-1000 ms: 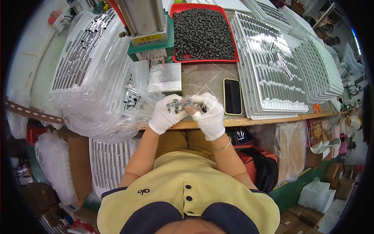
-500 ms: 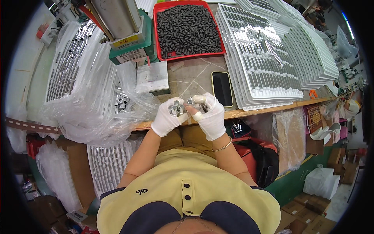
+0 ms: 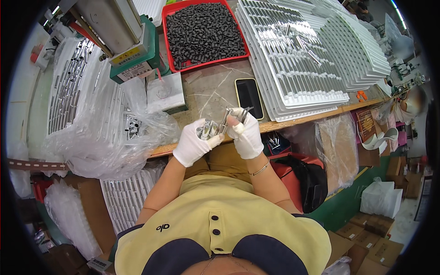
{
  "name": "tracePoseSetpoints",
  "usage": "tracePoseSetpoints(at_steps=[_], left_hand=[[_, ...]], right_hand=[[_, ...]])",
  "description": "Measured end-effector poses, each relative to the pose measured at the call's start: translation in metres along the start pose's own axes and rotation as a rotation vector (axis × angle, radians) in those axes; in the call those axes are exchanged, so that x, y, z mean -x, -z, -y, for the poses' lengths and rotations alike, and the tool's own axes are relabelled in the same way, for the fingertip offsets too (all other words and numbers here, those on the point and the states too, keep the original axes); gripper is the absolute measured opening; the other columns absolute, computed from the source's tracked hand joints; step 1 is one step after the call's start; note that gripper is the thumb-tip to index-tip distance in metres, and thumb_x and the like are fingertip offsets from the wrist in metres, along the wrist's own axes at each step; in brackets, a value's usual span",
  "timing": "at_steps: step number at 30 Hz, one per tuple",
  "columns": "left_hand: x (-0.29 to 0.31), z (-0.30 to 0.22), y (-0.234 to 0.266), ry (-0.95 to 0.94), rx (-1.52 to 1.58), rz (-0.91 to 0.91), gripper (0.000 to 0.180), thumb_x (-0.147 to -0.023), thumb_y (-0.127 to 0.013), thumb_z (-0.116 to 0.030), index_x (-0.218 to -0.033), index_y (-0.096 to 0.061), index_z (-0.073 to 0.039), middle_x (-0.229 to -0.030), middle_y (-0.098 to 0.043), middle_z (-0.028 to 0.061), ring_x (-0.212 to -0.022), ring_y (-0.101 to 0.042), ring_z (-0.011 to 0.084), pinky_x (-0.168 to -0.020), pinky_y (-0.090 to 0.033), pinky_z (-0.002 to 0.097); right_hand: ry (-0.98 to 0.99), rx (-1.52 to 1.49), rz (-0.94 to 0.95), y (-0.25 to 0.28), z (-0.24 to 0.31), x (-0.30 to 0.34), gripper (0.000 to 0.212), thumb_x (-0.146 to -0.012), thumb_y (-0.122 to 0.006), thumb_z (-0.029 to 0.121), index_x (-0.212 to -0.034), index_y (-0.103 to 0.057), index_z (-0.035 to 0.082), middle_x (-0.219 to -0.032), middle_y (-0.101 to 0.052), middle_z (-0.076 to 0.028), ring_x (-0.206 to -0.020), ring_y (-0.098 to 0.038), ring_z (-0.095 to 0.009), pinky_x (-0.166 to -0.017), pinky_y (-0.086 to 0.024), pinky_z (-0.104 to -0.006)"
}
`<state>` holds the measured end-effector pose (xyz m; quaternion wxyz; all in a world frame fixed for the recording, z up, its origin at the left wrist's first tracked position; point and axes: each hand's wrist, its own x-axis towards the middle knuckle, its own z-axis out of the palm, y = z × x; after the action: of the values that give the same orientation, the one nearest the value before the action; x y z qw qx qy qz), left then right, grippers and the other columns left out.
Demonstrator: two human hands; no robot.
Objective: Assembling small metal components using manual pressure and packaging them into plastic bags.
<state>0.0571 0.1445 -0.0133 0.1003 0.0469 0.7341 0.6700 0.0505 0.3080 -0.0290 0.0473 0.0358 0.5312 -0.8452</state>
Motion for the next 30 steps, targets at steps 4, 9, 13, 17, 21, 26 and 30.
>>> tracePoseSetpoints(at_steps=[4,9,13,17,21,26,30], left_hand=[[0.000,0.000,-0.003,0.199,0.260,0.117,0.024,-0.077,-0.074,-0.015,-0.093,-0.062,-0.001,-0.077,-0.066,0.0055,-0.062,-0.058,0.0094,-0.055,-0.046,0.0229],[-0.003,0.004,-0.004,0.283,0.415,0.231,0.032,-0.077,-0.071,-0.021,-0.096,-0.059,0.002,-0.077,-0.066,0.0121,-0.058,-0.058,0.0133,-0.052,-0.046,0.0238],[-0.003,0.001,-0.008,0.306,0.437,0.234,0.030,-0.076,-0.072,-0.020,-0.095,-0.060,0.001,-0.076,-0.066,0.0105,-0.059,-0.058,0.0128,-0.053,-0.046,0.0235],[-0.001,0.004,-0.019,0.148,0.088,0.085,0.021,-0.075,-0.073,-0.014,-0.088,-0.061,-0.003,-0.074,-0.065,0.0044,-0.060,-0.057,0.0115,-0.054,-0.045,0.0256],[0.007,0.002,-0.028,-0.054,-0.427,-0.034,0.023,-0.072,-0.076,-0.014,-0.084,-0.061,-0.002,-0.072,-0.063,0.0048,-0.061,-0.055,0.0103,-0.057,-0.046,0.0281],[0.009,0.018,-0.045,0.041,-0.147,0.076,0.023,-0.077,-0.073,-0.013,-0.093,-0.062,-0.002,-0.075,-0.064,0.0043,-0.062,-0.057,0.0100,-0.059,-0.047,0.0234],[-0.004,0.024,-0.028,0.357,0.376,0.201,0.036,-0.088,-0.064,-0.029,-0.112,-0.054,-0.004,-0.078,-0.062,0.0051,-0.059,-0.055,0.0126,-0.050,-0.042,0.0226]], right_hand=[[-0.144,-0.249,0.075,0.008,-0.005,-0.005,0.012,-0.087,-0.065,0.014,-0.091,-0.059,0.004,-0.062,-0.048,0.005,-0.045,-0.034,-0.003,-0.042,-0.025,-0.0195],[-0.203,-0.415,0.211,0.012,-0.003,-0.004,0.013,-0.090,-0.063,0.016,-0.085,-0.057,0.005,-0.058,-0.044,0.005,-0.044,-0.034,-0.004,-0.041,-0.026,-0.0202],[-0.164,-0.440,0.203,0.013,0.000,0.001,0.014,-0.090,-0.063,0.017,-0.088,-0.058,0.005,-0.060,-0.048,0.004,-0.043,-0.035,-0.003,-0.041,-0.027,-0.0200],[-0.160,-0.188,0.001,0.017,0.003,0.007,0.018,-0.085,-0.070,0.016,-0.093,-0.060,0.003,-0.067,-0.055,0.003,-0.050,-0.039,-0.001,-0.045,-0.030,-0.0179],[0.037,0.147,-0.114,0.019,0.004,0.018,0.021,-0.080,-0.073,0.013,-0.094,-0.064,0.001,-0.077,-0.063,0.001,-0.067,-0.053,-0.005,-0.060,-0.044,-0.0203],[0.108,0.493,-0.229,0.061,0.010,0.040,0.026,-0.073,-0.077,0.018,-0.089,-0.067,-0.001,-0.074,-0.065,-0.003,-0.065,-0.055,-0.007,-0.060,-0.046,-0.0213],[0.046,0.697,-0.313,0.147,0.018,0.052,0.024,-0.073,-0.074,0.019,-0.085,-0.068,0.000,-0.071,-0.065,-0.007,-0.063,-0.058,-0.012,-0.060,-0.048,-0.0275]])
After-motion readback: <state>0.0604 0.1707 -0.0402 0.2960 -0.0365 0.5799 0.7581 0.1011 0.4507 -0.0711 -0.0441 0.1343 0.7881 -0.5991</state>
